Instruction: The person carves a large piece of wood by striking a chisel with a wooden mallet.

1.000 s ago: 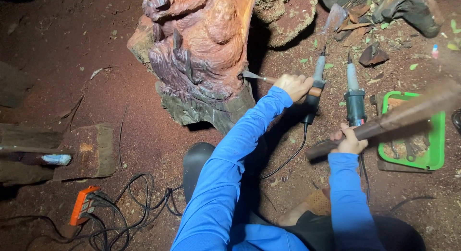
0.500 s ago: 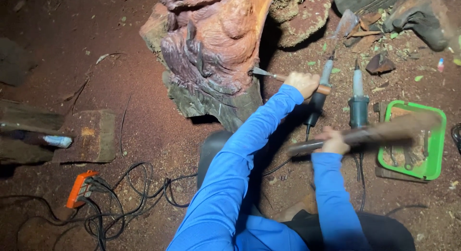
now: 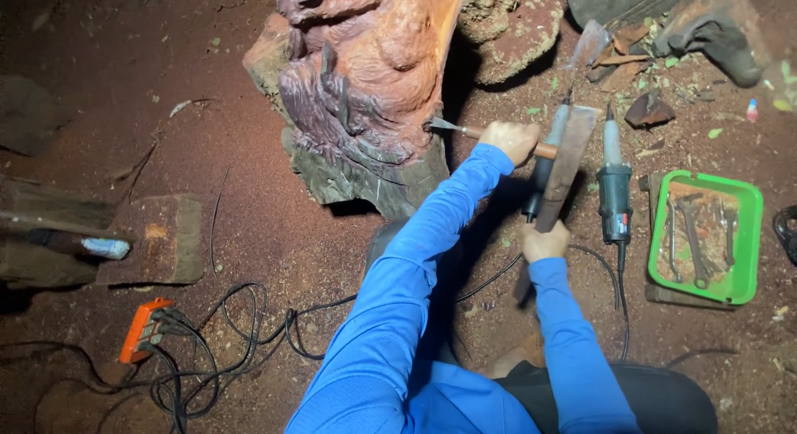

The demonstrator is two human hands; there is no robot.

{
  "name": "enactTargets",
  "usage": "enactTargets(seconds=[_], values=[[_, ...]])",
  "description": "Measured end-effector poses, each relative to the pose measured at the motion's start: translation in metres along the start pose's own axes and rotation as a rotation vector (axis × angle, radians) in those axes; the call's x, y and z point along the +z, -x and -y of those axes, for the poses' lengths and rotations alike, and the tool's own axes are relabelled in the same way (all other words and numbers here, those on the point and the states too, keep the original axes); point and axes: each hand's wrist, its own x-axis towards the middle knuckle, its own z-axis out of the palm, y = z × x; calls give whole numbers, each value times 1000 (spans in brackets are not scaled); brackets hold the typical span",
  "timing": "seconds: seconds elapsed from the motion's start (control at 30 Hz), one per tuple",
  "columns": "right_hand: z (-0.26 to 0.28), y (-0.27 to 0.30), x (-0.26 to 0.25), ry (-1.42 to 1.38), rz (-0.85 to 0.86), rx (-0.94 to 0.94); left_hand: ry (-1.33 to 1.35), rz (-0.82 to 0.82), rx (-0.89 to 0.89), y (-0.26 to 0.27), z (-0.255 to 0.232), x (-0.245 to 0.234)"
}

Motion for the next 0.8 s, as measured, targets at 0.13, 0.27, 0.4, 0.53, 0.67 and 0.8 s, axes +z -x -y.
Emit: enactTargets(seconds=[0.13,0.27,0.4,0.53,0.67,0.8], values=[[-11,-21,-11,-203,-111,28,40,35,-46,2,1,3],[0,-16,0,-488,-198,235,-3,110,-69,1,4,-11],[10,13,2,-61,-4,18,139,82,-1,2,13,-30],[-27,-23,-13,57,-63,90,12,52,-190,38,-5,-59],[-9,-13,-36,-229,-93,36,48,-36,-7,43,-24,-92],[-32,-34,-27,-505,-225,-56,137,5,202,35,-34,-53]])
